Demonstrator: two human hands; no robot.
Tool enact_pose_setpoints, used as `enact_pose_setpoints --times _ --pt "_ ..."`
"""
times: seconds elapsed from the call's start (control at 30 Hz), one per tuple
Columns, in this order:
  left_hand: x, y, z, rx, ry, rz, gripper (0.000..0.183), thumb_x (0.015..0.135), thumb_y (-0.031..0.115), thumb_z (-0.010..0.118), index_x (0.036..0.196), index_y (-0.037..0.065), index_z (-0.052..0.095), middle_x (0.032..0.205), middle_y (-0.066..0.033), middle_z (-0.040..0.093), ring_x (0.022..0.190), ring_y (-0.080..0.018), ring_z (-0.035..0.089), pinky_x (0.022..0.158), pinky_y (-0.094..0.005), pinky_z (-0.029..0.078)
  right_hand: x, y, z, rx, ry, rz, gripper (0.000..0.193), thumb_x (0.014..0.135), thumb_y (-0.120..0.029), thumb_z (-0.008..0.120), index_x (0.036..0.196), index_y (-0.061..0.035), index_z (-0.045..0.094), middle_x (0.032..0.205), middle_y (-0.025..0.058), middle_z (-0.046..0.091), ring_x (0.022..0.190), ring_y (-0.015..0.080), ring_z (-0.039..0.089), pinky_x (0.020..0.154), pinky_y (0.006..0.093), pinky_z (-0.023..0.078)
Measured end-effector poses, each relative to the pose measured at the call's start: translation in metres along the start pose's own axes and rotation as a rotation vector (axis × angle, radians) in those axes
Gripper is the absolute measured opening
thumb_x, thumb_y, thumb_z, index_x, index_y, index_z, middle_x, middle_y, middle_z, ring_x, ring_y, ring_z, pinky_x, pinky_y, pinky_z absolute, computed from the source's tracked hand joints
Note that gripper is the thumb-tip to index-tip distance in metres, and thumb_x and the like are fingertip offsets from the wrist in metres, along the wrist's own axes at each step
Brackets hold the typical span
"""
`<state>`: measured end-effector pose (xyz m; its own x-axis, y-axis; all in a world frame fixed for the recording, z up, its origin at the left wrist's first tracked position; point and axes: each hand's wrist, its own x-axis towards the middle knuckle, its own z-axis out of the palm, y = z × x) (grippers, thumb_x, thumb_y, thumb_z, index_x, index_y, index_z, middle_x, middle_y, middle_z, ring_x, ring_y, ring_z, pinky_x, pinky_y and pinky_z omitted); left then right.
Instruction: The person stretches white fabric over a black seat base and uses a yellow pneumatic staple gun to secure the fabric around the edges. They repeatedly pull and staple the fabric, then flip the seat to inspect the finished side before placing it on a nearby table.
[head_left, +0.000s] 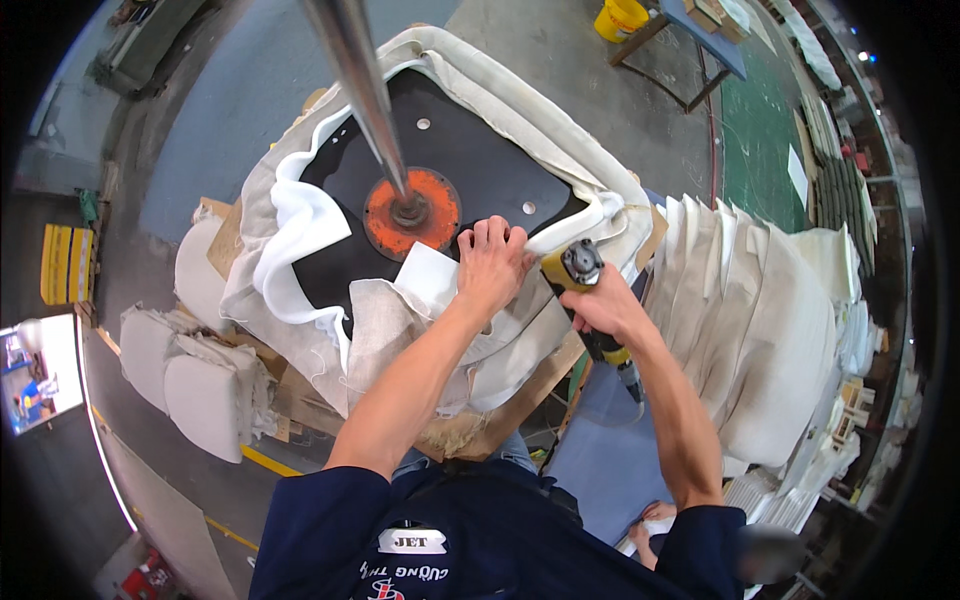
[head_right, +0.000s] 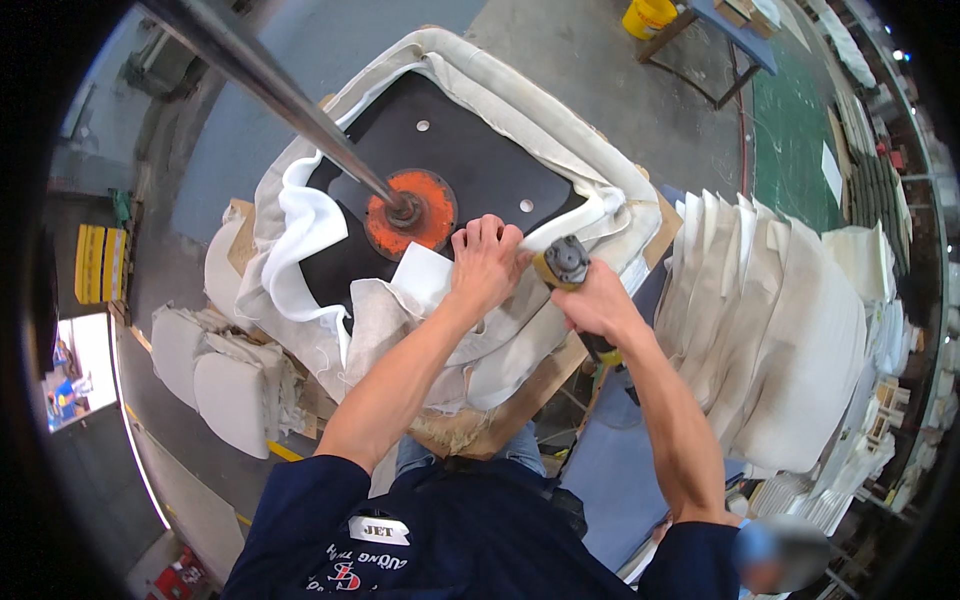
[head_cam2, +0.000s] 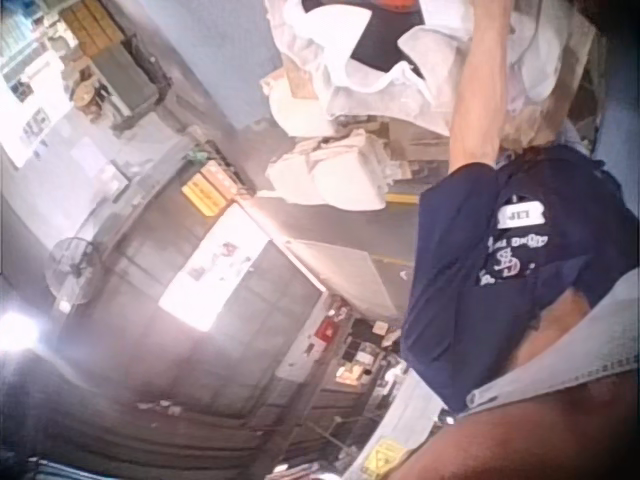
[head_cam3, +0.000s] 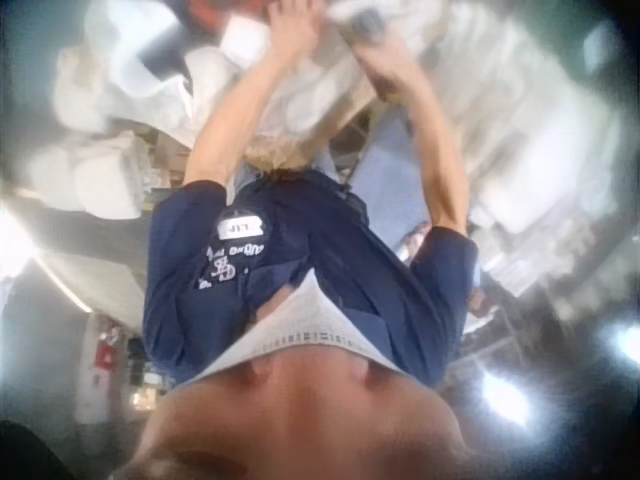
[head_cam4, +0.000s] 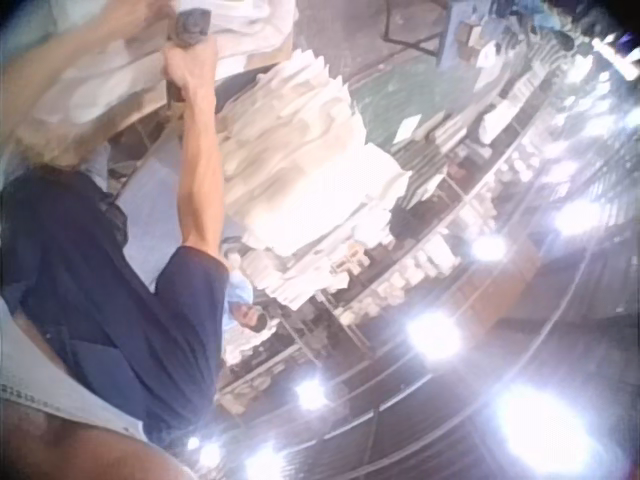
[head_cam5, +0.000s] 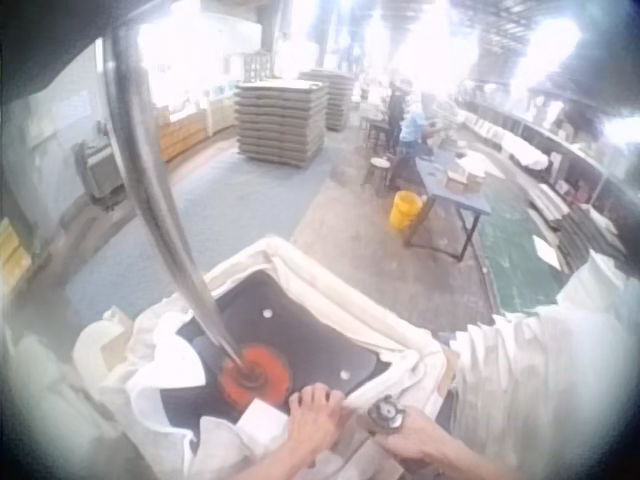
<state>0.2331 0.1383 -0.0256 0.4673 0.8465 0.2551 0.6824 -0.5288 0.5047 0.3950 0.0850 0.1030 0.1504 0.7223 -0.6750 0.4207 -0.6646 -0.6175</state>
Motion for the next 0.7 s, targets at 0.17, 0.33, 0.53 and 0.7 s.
enact_pose_setpoints --times 0.17,0.33,0.53,0.7 --pt "0.002 -0.007 -0.007 -0.014 -0.008 -0.01 0.029 0.085 0.027 0.073 0.106 0.014 0.059 0.108 -0.0082 0.051 0.106 -0.0295 0.048 0.087 -0.0467 0.038 0.007 -0.005 0.004 -0.088 -0.007 0.013 0.024 0.08 -0.008 0.062 0.098 0.0066 0.064 0.067 0.0108 0.064 0.053 0.018 0.064 0.048 0.0316 0.052" --pt "-0.028 -0.026 -0.042 -0.015 -0.095 0.006 0.036 0.085 0.028 0.073 0.114 0.01 0.06 0.112 -0.0087 0.055 0.107 -0.0309 0.053 0.09 -0.0461 0.043 -0.004 0.0 0.017 -0.088 0.001 0.016 0.021 0.078 -0.008 0.063 0.093 0.0068 0.065 0.067 0.0112 0.065 0.053 0.0182 0.064 0.049 0.0326 0.05" --pt "-0.101 -0.034 -0.112 -0.047 -0.146 -0.008 0.058 0.084 0.031 0.074 0.134 0.008 0.056 0.137 -0.0158 0.051 0.13 -0.0359 0.047 0.111 -0.0516 0.036 -0.01 0.005 0.027 -0.093 -0.044 0.0 0.025 0.078 -0.008 0.061 0.096 0.0093 0.062 0.071 0.013 0.066 0.055 0.0209 0.066 0.053 0.0347 0.054" --pt "-0.133 -0.045 -0.143 0.017 -0.131 -0.101 0.079 0.082 0.039 0.075 0.147 0.006 0.044 0.149 -0.0197 0.041 0.136 -0.0381 0.042 0.115 -0.0527 0.032 -0.015 0.0 0.027 -0.129 -0.038 -0.002 0.028 0.079 -0.009 0.062 0.1 0.0086 0.061 0.073 0.0127 0.066 0.056 0.0209 0.067 0.054 0.0348 0.054"
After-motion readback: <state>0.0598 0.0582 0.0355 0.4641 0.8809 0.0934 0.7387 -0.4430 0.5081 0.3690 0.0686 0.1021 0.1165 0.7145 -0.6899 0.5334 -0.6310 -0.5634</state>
